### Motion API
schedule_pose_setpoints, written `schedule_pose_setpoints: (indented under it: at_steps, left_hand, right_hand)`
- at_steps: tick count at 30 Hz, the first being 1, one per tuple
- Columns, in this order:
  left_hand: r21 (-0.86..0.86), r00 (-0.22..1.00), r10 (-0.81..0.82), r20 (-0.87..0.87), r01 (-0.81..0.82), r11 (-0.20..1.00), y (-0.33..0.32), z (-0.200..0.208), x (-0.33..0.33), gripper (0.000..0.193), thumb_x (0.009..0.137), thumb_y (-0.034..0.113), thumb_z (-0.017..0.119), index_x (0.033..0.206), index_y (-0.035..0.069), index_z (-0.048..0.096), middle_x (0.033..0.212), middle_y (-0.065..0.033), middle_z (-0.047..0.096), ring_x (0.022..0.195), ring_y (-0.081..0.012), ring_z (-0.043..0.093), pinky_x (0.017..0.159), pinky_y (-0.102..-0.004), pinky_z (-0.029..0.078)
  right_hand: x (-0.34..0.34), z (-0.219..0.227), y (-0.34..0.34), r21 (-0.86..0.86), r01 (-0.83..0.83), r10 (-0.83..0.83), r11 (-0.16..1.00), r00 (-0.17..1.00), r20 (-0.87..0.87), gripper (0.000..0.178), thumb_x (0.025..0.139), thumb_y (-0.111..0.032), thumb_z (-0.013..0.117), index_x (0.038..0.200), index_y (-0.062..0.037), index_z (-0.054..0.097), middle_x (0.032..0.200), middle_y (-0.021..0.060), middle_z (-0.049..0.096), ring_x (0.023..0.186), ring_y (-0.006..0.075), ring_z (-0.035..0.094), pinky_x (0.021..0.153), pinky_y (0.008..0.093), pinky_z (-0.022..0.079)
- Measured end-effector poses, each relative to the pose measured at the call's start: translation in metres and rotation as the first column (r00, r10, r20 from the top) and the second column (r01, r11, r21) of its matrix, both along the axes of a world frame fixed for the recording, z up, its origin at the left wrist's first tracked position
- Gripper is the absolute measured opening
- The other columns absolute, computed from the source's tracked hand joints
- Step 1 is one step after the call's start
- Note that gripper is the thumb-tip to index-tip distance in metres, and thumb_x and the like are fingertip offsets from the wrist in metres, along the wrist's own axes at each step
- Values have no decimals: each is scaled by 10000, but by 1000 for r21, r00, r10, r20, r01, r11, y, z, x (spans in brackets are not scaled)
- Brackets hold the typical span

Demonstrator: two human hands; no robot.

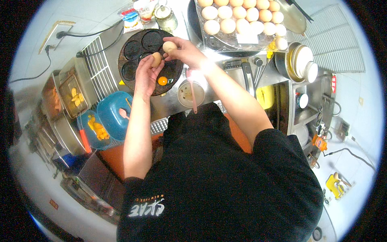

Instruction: The person cracks eggs into a round-pan griddle and fries them. They then use tongs to remove fried chicken pieces from a deep fryer and place them into a metal tray.

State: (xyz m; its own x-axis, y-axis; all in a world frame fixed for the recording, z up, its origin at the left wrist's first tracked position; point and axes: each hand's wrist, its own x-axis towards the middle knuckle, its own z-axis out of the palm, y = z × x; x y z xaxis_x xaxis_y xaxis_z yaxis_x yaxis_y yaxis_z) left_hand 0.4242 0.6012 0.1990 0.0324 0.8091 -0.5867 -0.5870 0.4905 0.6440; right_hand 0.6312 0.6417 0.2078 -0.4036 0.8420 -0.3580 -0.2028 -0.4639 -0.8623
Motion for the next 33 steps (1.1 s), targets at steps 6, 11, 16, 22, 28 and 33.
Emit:
schedule_pose_setpoints:
  at_steps: [6, 11, 16, 22, 28, 33]
  left_hand:
    - [52, 840, -242, -486, 304, 951, 12, 1, 1, 363, 959, 184, 788, 1247, 40, 620, 1026, -80, 724, 844, -152, 697, 702, -282, 579]
    - [150, 509, -169, -844, 527, 837, 14, 4, 4, 440, 896, 171, 809, 1315, 95, 698, 998, -81, 777, 826, -205, 744, 742, -339, 583]
    - [139, 278, -29, -960, 565, 813, 12, -3, 16, 409, 882, 199, 785, 1263, 89, 687, 1064, -183, 762, 990, -392, 734, 850, -449, 577]
    - [195, 302, 40, -952, 502, 843, 12, -18, 26, 387, 879, 185, 777, 1239, 86, 674, 1105, -189, 750, 1034, -395, 716, 880, -455, 568]
    - [182, 356, 8, -934, 457, 871, 11, -23, 26, 385, 863, 154, 777, 1226, 77, 675, 1091, -192, 747, 1020, -399, 715, 892, -453, 569]
    - [173, 333, 4, -943, 480, 860, 11, -25, 23, 383, 859, 126, 748, 1233, 83, 680, 1111, -191, 743, 1037, -400, 712, 894, -456, 569]
  right_hand:
    - [-5, -6, -2, 214, -48, -1, 976, 975, 223, 535, 937, -13, 666, 1466, -32, 590, 1211, 133, 719, 1037, 190, 719, 921, 299, 580]
    - [-12, -9, -3, 439, -177, -86, 881, 852, 516, 449, 856, -69, 729, 1305, -59, 719, 1183, 166, 747, 1039, 262, 744, 919, 365, 582]
    - [-21, -12, -5, 491, -177, -184, 853, 780, 599, 416, 832, -61, 690, 1245, -51, 739, 1185, 171, 752, 1076, 333, 731, 955, 404, 577]
    - [-24, -24, -5, 558, -161, -246, 814, 775, 582, 407, 842, -45, 669, 1244, -48, 733, 1252, 173, 734, 1144, 371, 704, 991, 437, 566]
    - [-21, -40, -2, 665, -220, -276, 714, 784, 556, 435, 857, -2, 637, 1283, -51, 710, 1265, 167, 729, 1159, 379, 689, 1010, 451, 558]
    - [-14, -46, -3, 698, -315, -272, 643, 758, 593, 494, 856, 44, 638, 1341, -44, 673, 1326, 143, 706, 1178, 355, 679, 1011, 429, 555]
